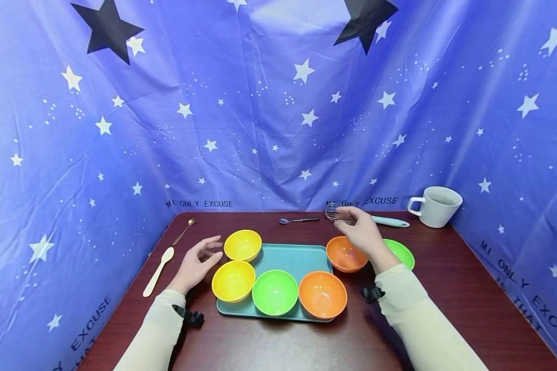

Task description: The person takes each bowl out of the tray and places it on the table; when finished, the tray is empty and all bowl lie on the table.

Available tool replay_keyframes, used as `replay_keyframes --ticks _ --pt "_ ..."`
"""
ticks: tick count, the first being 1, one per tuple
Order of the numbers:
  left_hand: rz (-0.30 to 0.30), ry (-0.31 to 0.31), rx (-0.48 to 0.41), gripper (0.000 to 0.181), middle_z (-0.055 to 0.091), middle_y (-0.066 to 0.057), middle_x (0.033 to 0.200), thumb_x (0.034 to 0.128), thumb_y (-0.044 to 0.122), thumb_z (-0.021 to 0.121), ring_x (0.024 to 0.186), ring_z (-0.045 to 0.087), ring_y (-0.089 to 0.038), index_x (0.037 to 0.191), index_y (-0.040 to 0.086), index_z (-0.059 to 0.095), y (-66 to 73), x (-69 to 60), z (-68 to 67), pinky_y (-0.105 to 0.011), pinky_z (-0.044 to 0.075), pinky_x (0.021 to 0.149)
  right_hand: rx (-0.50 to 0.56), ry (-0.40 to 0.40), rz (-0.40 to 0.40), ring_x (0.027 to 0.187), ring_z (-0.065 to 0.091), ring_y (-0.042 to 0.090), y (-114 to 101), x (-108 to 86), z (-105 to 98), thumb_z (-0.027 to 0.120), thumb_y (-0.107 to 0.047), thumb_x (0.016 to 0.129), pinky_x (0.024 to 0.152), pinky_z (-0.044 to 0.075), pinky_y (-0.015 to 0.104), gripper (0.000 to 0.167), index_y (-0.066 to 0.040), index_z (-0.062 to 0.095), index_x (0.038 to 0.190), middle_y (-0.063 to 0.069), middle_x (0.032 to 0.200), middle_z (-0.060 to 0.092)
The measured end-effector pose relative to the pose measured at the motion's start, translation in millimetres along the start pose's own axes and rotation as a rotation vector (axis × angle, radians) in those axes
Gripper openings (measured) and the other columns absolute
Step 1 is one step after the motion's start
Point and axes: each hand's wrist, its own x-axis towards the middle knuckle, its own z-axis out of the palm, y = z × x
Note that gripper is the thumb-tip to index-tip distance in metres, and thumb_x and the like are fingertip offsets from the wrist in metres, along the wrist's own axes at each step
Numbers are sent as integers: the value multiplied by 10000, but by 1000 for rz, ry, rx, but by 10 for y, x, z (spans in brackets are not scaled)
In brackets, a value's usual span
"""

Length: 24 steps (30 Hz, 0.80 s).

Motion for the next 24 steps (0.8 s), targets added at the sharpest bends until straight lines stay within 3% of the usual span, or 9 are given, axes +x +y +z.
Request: replay_keyframes --ticks 9,16,24 --pt "-39 -32 53 611 699 -27 1290 953 342 797 934 670 -185 1487 146 575 141 -166 -58 -374 539 825 47 -56 -4 1199 622 371 -114 106 188 649 -122 1042 883 535 266 470 12 537 1478 250 1351 623" --pt "-66 -91 39 655 676 -51 1331 937 344 812 970 671 -183 1502 139 552 218 -351 -90 -350 531 831 30 -86 -19 1211 627 379 -206 245 366 656 -126 1029 993 520 458 481 20 537 1472 247 1349 626" --pt "-89 -197 -14 685 648 -18 1373 950 326 799 1013 659 -190 1545 157 503 190 -586 -112 -321 530 827 60 -122 -40 1169 666 362 -286 396 635 664 -61 993 966 539 402 457 41 568 1428 226 1258 680"
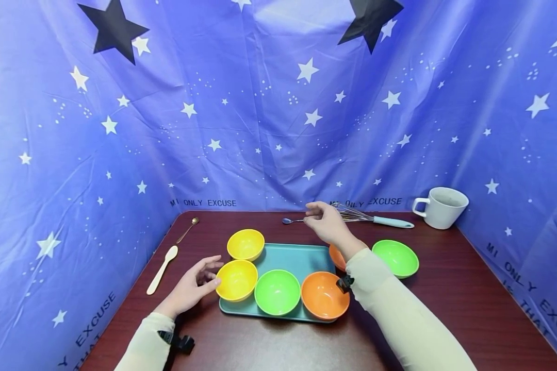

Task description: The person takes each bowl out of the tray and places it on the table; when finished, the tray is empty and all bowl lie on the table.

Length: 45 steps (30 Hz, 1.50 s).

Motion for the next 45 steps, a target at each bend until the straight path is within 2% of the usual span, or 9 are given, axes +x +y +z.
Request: replay_keyframes --ticks 7,13,18,26,33,38,45 --pt "37 -50 -8 756 644 15 1370 917 296 838 1038 656 -234 1563 159 470 -31 -87 -3 -324 518 834 21 -35 31 1174 651 349 -70 103 177 679 -92 987 1006 514 461 450 12 587 1415 199 1259 691" --pt "80 -88 0 801 654 23 1336 881 275 868 1046 653 -241 1564 153 469 -19 -108 -14 -360 514 863 40 -43 55 1159 656 335 -96 195 331 693 -82 983 1004 516 458 420 -7 616 1390 193 1247 703" --pt "74 -112 4 799 663 30 1289 861 284 881 1054 646 -231 1552 195 490 3 -114 -16 -372 505 873 31 -62 65 1167 660 339 -141 261 467 688 -90 989 1012 514 457 414 -2 615 1386 230 1281 682" --pt "91 -119 25 769 675 56 1253 846 298 896 1040 642 -218 1515 289 517 -9 -104 -3 -391 509 858 33 -87 61 1177 660 338 -229 368 677 693 -94 981 1019 508 458 411 6 626 1374 211 1257 694" --pt "98 -113 39 770 678 61 1240 843 304 900 1030 647 -208 1514 296 520 -27 -95 -6 -390 509 855 43 -105 95 1129 680 296 -236 446 890 699 -104 982 958 550 400 377 0 649 1341 167 1225 708" --pt "116 -114 40 761 681 57 1239 847 305 897 1022 649 -193 1511 280 526 -47 -90 -6 -375 508 838 52 -119 134 1088 687 282 -248 473 1003 697 -100 985 943 562 425 389 -12 642 1360 162 1237 695" --pt "120 -122 41 760 682 68 1239 847 300 899 1018 658 -188 1510 292 526 -34 -88 -17 -370 504 836 64 -158 180 1089 672 359 -205 530 1114 712 -103 965 895 575 409 422 -12 635 1369 157 1189 653"
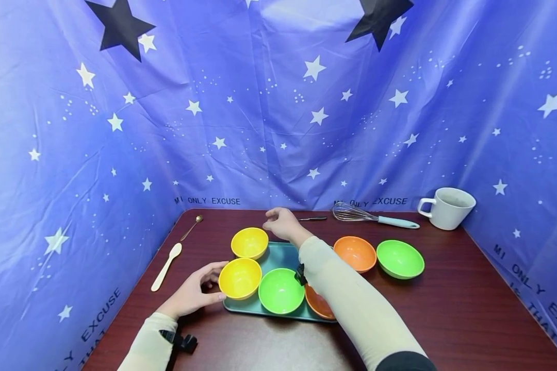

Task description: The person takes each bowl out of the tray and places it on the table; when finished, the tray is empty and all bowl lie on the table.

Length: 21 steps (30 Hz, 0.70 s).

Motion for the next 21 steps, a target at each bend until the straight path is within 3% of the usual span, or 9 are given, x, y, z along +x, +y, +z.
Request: replay_keyframes --ticks 11,21 --pt "4 -5 -15 760 680 57 1238 843 276 905 1023 667 -208 1505 291 533 -18 15 -2 -398 499 843 41 -53 81 1032 645 271 41 78 76 720 -12 908 949 558 496 466 -10 621 1363 184 1226 628" --pt "-2 -7 -9 759 679 65 1239 846 279 903 1028 665 -204 1504 315 526 -43 15 0 -401 500 849 61 -128 163 1048 647 278 91 120 133 666 54 913 878 596 465 544 -3 567 1445 182 1245 602"
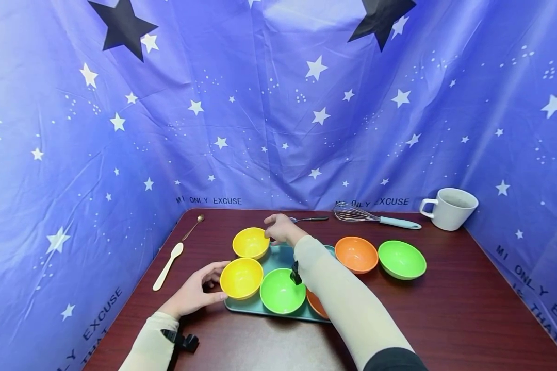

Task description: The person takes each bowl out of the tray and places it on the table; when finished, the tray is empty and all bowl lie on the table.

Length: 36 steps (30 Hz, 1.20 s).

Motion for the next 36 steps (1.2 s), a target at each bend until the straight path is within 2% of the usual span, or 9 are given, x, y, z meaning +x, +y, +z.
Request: replay_keyframes --ticks 7,15,25,36 --pt "0 -2 6 768 677 69 1242 846 290 902 1029 666 -197 1512 312 520 14 -2 0 -400 500 849 -2 -31 9 985 679 276 44 32 23 643 76 922 800 617 439 570 5 535 1478 209 1278 598" --pt "13 -4 5 757 678 57 1240 858 306 891 1023 667 -177 1517 282 519 3 -7 3 -365 500 839 7 -55 30 843 726 298 65 51 70 596 127 924 688 626 400 572 12 532 1481 249 1267 617" --pt "6 -1 13 773 675 68 1245 843 289 905 1028 667 -196 1514 291 521 18 -3 -10 -389 501 851 46 -70 38 919 710 331 82 75 101 537 172 918 685 626 406 542 53 539 1447 253 1305 580" --pt "7 3 14 762 672 69 1240 850 282 898 1028 661 -200 1513 283 521 35 -8 -5 -389 504 848 49 -69 36 877 718 326 80 62 108 536 204 885 675 626 408 568 71 544 1437 267 1280 593"
